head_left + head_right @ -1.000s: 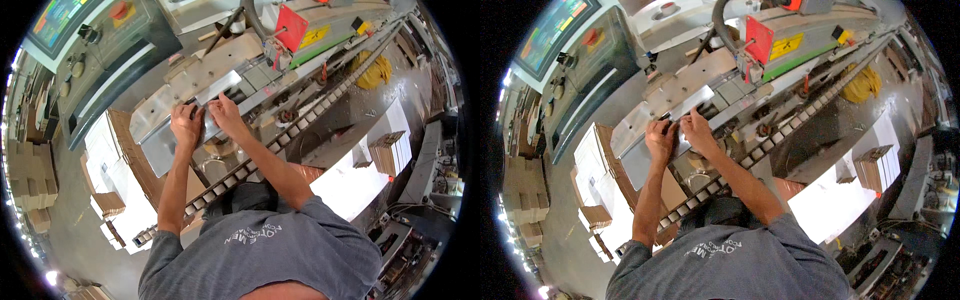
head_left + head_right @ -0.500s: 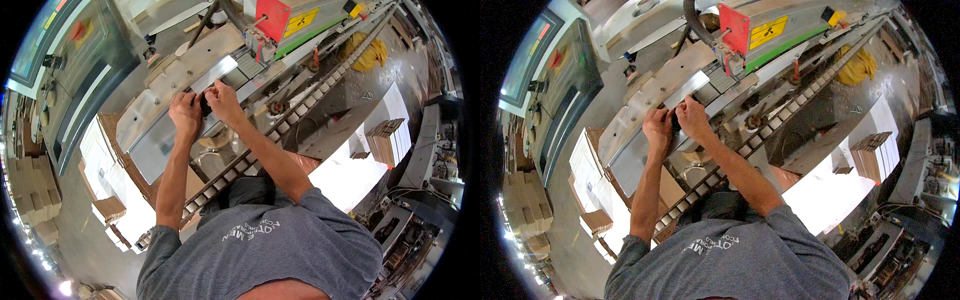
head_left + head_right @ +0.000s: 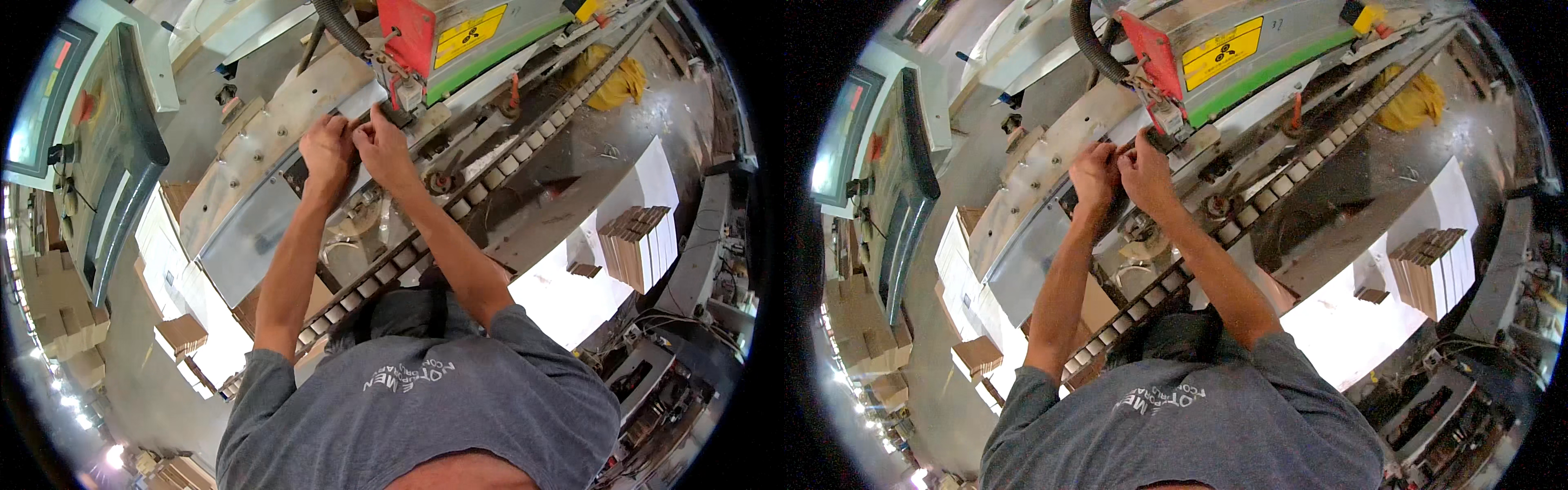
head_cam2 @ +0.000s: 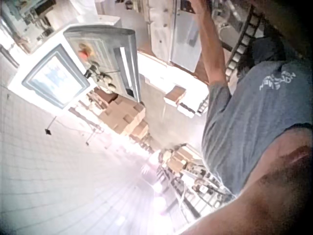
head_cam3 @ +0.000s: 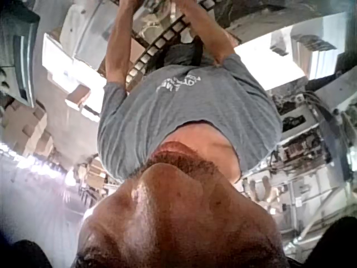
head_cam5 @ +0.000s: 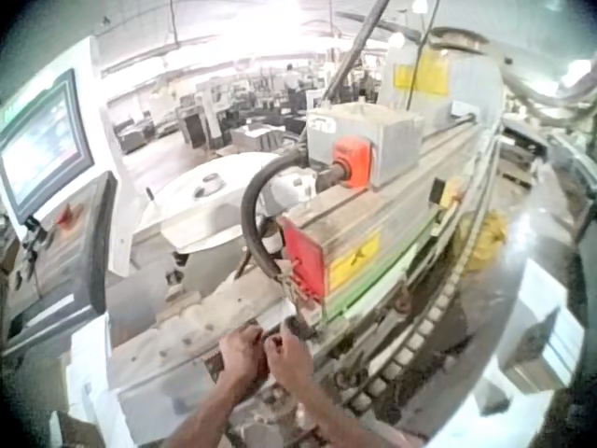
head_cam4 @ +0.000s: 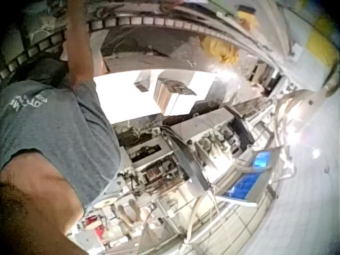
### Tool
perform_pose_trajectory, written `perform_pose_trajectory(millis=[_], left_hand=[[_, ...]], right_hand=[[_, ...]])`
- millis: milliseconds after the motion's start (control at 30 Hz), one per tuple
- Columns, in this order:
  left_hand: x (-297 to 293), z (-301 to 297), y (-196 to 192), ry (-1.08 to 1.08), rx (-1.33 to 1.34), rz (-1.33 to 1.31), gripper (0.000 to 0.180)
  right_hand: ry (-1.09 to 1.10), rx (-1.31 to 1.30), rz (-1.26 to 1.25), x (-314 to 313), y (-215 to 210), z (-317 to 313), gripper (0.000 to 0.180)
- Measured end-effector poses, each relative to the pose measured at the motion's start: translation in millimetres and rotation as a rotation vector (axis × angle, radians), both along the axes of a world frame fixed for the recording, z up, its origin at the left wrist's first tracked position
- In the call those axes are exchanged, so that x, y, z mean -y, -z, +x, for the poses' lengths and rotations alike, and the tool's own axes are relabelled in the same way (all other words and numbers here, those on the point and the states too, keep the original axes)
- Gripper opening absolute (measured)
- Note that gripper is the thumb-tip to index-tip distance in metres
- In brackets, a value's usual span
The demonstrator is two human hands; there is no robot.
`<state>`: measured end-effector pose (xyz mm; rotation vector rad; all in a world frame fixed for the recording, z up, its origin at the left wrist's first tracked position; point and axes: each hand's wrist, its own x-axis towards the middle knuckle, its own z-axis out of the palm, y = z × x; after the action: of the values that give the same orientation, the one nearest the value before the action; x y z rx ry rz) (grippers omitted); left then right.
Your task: The person picks up white rectangular wooden boards from a stack on a table and feeds them into a large industrial edge-banding machine one by one.
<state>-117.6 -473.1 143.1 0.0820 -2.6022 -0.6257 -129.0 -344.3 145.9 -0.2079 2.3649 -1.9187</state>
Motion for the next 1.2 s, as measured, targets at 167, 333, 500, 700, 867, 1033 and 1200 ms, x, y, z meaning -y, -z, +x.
perform_pose_trajectory(millis=[167, 333, 500, 700, 867, 1033, 1200], left_hand=[[-18, -35, 3, 0.084, -0.030, 0.065, 0.015], [-20, -47, -6, 0.160, 0.034, 0.062, 0.022], [6, 45, -21, 0.089, 0.042, 0.257, 0.015], [0, 108, -14, 0.142, -0.071, 0.341, 0.013], [-54, 112, -24, 0.360, -0.076, 0.406, 0.008], [-87, 114, -28, 0.459, 0.011, 0.487, 0.007], [-101, 125, -44, 0.577, -0.021, 0.401, 0.025]], right_hand=[[-0.040, -0.060, -0.037, -39, -14, 36, 0.058], [-0.060, 0.065, -0.045, -96, -45, 108, 0.046], [0.208, -0.054, 0.197, -200, -43, 169, 0.041], [0.564, -0.096, 1.045, -386, -59, 227, 0.055], [0.512, 0.084, 1.327, -457, -36, 255, 0.075], [0.516, 0.071, 1.251, -487, -8, 263, 0.052], [0.412, -0.107, 1.218, -443, -40, 244, 0.060]])
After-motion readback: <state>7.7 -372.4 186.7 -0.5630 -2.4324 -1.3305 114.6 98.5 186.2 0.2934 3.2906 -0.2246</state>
